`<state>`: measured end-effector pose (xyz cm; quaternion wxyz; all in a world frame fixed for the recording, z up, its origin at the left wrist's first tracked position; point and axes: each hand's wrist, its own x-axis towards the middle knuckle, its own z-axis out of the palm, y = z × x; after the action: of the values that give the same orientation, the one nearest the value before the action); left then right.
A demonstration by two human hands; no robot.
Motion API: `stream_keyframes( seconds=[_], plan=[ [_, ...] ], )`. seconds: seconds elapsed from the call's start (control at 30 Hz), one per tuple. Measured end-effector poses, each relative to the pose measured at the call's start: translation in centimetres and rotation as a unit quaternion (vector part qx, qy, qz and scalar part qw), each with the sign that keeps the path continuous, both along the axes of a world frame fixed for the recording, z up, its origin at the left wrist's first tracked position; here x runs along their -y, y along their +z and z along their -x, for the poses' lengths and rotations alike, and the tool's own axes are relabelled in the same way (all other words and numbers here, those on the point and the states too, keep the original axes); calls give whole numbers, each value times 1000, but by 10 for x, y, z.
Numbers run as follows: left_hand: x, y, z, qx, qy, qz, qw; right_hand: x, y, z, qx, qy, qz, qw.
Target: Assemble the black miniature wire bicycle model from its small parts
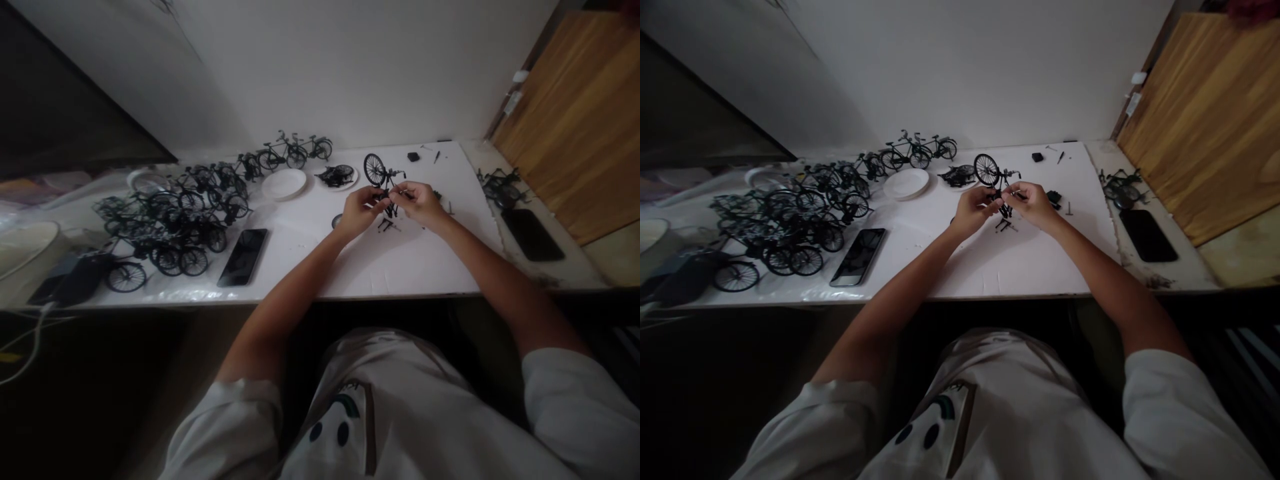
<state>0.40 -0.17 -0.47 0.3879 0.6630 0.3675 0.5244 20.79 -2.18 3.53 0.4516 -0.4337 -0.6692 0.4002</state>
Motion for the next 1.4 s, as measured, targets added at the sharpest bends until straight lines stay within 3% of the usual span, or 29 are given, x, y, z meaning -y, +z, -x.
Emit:
stream_keyframes(
  seconds=[0.5, 0.83, 1.4],
  plan=[
    [1, -1, 1, -14, -12, 0, 1000, -5, -6, -2, -17, 20, 43, 999],
    [1, -1, 3, -47, -12, -25, 999, -1, -2, -4, 48, 26, -63, 997],
    [0, -3, 4, -52, -1, -31, 998, 4, 7, -2, 62, 10, -43, 997]
  ],
)
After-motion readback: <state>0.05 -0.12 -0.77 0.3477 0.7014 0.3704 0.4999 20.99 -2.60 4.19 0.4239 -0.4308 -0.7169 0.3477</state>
